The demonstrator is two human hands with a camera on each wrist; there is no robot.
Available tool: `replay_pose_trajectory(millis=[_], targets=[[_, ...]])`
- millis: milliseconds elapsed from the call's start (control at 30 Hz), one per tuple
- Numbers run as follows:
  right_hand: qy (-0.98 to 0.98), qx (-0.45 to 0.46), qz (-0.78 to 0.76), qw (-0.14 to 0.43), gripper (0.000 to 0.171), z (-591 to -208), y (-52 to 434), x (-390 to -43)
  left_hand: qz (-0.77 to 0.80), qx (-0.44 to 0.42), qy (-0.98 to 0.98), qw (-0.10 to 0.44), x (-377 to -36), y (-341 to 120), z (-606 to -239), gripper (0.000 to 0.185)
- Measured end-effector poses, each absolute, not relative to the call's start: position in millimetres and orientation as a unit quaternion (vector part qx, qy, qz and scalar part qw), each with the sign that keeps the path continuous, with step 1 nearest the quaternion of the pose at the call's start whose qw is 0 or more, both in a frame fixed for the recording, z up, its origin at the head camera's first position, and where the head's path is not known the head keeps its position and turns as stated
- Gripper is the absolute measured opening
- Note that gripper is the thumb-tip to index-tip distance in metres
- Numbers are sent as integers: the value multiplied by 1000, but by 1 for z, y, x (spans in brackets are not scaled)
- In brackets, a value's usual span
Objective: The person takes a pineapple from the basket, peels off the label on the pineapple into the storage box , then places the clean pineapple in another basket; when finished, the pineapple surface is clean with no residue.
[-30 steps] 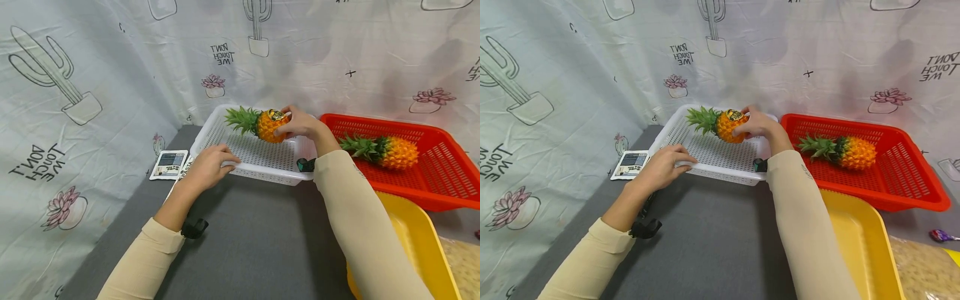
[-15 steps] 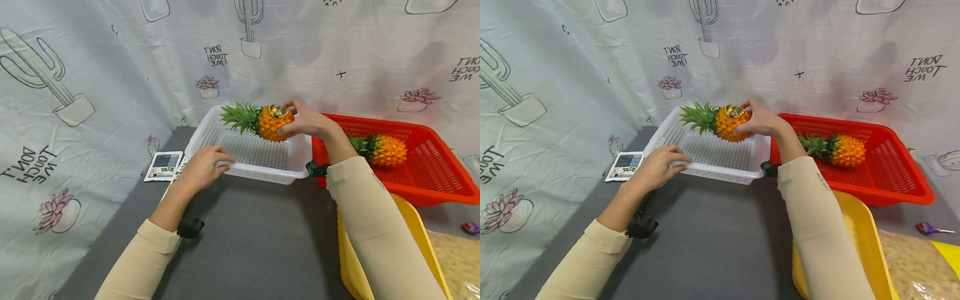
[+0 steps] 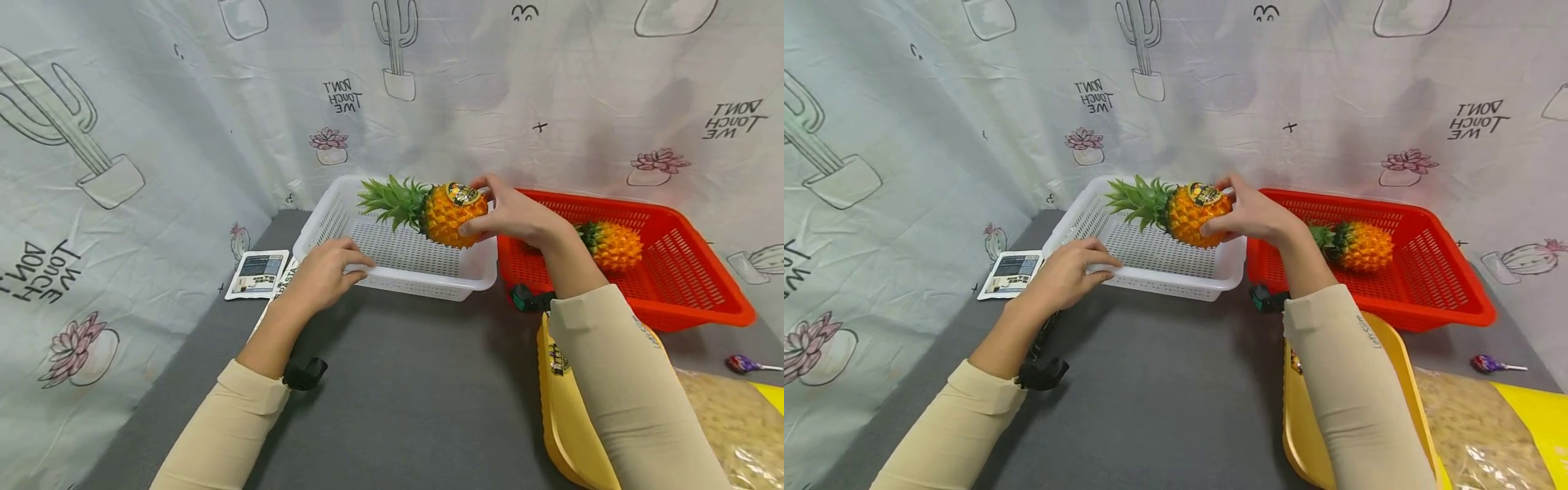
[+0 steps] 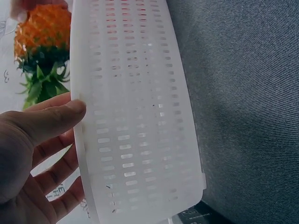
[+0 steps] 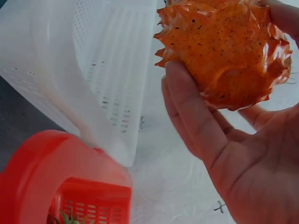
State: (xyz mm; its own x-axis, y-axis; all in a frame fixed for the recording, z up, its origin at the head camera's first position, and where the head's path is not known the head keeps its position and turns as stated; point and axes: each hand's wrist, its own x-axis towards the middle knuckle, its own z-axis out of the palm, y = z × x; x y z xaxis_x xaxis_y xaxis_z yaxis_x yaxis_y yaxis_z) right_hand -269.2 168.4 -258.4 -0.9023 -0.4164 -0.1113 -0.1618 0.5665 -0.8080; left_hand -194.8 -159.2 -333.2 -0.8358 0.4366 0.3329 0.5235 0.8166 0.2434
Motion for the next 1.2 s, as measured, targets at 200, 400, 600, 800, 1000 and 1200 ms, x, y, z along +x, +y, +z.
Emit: replay_pose_trajectory(millis=[200, 400, 600, 800, 1000, 1200], targets=[[875, -162, -430, 154, 82, -255, 180, -247, -169, -260, -942, 130, -197, -157, -334, 22], [878, -163, -421, 158, 85, -255, 193, -226, -176, -260, -940, 129, -197, -158, -336, 21], [867, -174, -434, 174, 87, -260, 202, -211, -185, -255, -940, 130, -196, -161, -337, 21], [836, -211, -471, 186, 81, -261, 207, -195, -202, -265, -934, 129, -199, -164, -337, 21], [823, -217, -484, 201, 81, -265, 210, -176, -198, -260, -937, 124, -203, -166, -335, 19], [811, -231, -491, 219, 81, -277, 207, -167, -221, -265, -932, 115, -207, -167, -335, 10]])
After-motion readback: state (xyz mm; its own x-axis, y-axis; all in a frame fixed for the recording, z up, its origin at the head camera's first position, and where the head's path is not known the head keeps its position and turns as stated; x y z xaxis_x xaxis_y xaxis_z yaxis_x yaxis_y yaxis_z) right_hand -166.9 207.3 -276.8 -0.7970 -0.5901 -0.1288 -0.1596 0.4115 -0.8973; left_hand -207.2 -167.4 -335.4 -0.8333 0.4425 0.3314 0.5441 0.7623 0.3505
